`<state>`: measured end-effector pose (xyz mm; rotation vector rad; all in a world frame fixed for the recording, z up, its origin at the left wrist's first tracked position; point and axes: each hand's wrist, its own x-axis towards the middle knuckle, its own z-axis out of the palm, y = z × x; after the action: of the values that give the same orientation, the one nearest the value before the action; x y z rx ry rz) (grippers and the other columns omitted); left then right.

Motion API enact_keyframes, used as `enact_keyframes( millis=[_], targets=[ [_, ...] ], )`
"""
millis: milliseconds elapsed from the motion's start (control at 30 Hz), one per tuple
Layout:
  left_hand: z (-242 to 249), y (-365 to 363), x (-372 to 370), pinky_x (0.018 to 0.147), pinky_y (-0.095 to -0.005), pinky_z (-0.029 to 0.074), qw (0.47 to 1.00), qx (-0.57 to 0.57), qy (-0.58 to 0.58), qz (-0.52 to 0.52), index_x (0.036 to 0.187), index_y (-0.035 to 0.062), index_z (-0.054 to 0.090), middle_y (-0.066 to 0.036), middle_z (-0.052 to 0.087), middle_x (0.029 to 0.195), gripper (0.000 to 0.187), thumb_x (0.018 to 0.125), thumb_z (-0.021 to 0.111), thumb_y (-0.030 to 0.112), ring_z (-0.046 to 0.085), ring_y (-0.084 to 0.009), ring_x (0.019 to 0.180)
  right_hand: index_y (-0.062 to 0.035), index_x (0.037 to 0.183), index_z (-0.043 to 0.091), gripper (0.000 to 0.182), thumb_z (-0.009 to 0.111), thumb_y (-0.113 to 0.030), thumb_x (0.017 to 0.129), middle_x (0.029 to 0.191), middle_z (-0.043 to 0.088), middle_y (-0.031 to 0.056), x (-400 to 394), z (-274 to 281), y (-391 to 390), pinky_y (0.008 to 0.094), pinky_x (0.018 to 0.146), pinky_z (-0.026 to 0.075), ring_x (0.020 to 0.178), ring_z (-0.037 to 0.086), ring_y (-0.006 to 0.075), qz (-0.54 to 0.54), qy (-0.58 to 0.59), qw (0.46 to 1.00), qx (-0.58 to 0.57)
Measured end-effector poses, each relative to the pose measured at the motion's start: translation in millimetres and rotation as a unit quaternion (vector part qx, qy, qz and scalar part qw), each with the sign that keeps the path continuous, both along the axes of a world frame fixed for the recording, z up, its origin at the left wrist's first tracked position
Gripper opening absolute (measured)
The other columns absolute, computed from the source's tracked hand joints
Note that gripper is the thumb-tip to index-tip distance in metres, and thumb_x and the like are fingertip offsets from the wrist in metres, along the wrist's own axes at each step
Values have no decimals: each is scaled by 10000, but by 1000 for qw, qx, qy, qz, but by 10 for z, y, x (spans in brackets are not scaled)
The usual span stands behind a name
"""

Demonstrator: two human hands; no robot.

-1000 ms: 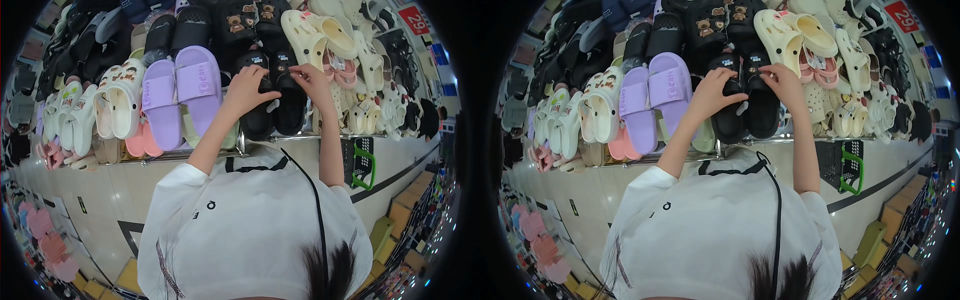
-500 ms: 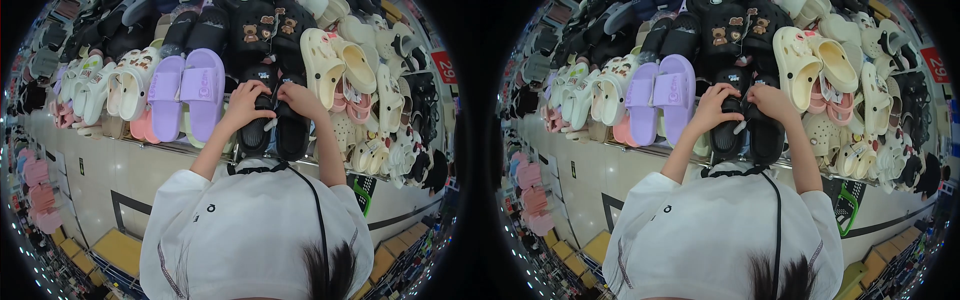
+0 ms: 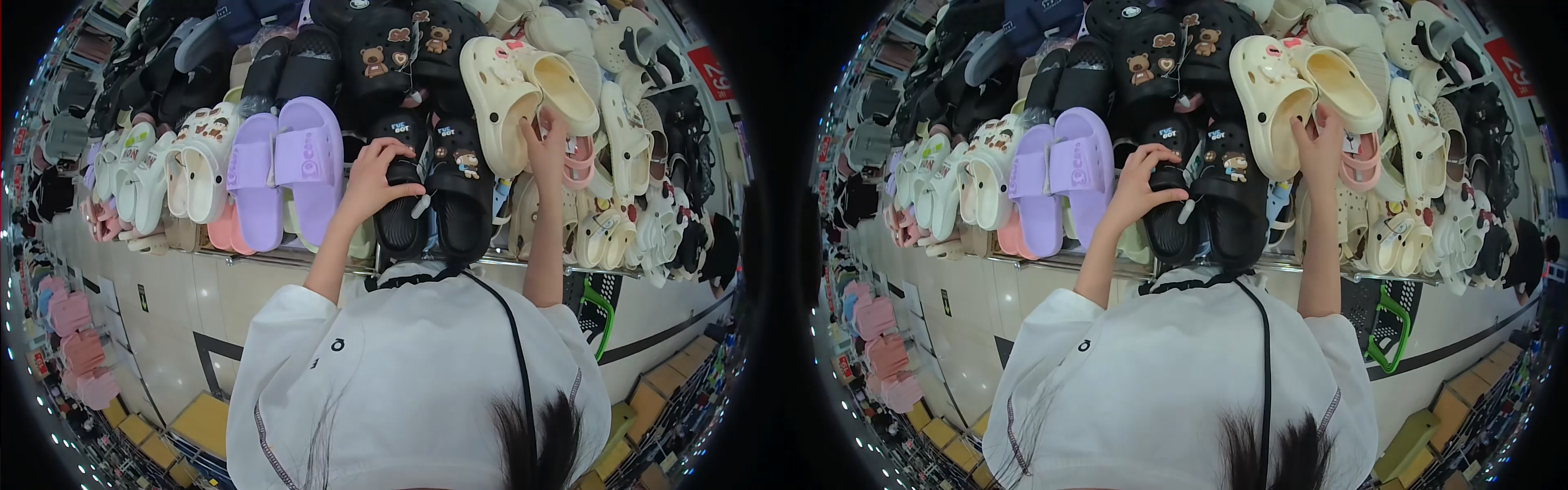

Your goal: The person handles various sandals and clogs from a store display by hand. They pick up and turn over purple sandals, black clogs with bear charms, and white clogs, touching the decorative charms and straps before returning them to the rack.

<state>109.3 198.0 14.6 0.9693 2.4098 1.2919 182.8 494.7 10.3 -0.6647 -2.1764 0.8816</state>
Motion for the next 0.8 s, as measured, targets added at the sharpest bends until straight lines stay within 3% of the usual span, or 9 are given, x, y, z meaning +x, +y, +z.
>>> enact_keyframes(
  millis=[67, 200, 267, 400, 500, 567, 700, 800],
  targets=[
    [-34, -8, -14, 940, -395, 385, 999, 13, 35, -3, 1045, 122, 619, -33, 504, 1141, 564, 591, 822, 389, 471, -275, 1105, -4, 1134, 550, 452, 707, -231, 776, 1117, 504, 166, 21, -38, -4, 349, 866, 426, 984, 523, 285, 37, -22, 999, 32],
    [-39, 4, -8, 941, -393, 384, 999, 16, 33, 4, 1043, 119, 620, -34, 503, 1141, 562, 595, 822, 390, 470, -272, 1106, -27, 1106, 575, 381, 689, -201, 786, 1099, 521, 154, -33, -14, -99, 367, 889, 412, 1000, 523, 295, 30, -44, 996, 72],
    [-36, -1, -6, 940, -392, 385, 999, 16, 32, 3, 1042, 116, 620, -36, 503, 1139, 558, 599, 823, 387, 470, -271, 1103, -48, 1076, 598, 313, 668, -165, 794, 1084, 539, 139, -108, 11, -129, 381, 906, 398, 1013, 516, 294, 68, 28, 997, 38],
    [-74, -14, -15, 941, -393, 384, 999, 23, 36, 0, 1042, 114, 619, -36, 503, 1141, 558, 599, 823, 384, 471, -271, 1099, -47, 1060, 603, 281, 651, -140, 799, 1069, 554, 128, -258, 338, -239, 378, 901, 400, 1015, 507, 287, 72, 37, 996, 43],
    [-80, -24, -26, 939, -394, 387, 999, 26, 27, 4, 1043, 115, 619, -36, 504, 1139, 555, 601, 824, 381, 472, -273, 1095, -56, 1063, 613, 292, 658, -169, 798, 1118, 558, 128, -411, 380, -166, 375, 893, 404, 996, 505, 296, 44, 46, 989, 135],
    [-81, -30, -19, 991, -396, 339, 1000, 26, -13, -2, 1075, 114, 607, -62, 485, 1176, 563, 605, 832, 326, 428, -285, 1153, -70, 1030, 646, 275, 667, -213, 796, 1100, 592, 113, -464, 427, -178, 365, 873, 412, 949, 507, 309, 32, -6, 965, 259],
    [-59, -33, -19, 992, -393, 342, 999, 30, -23, 1, 1072, 113, 606, -62, 482, 1171, 562, 604, 832, 326, 427, -286, 1151, -87, 991, 674, 264, 673, -261, 791, 1056, 628, 94, -590, 378, -113, 370, 839, 418, 898, 499, 310, 39, -32, 967, 250],
    [-58, -37, -9, 992, -391, 344, 999, 27, -34, 2, 1072, 113, 605, -62, 475, 1175, 562, 605, 831, 330, 424, -286, 1153, -95, 953, 687, 249, 674, -280, 786, 988, 651, 86, -618, 420, -121, 384, 807, 418, 873, 494, 307, 23, -128, 975, 180]
  ],
)
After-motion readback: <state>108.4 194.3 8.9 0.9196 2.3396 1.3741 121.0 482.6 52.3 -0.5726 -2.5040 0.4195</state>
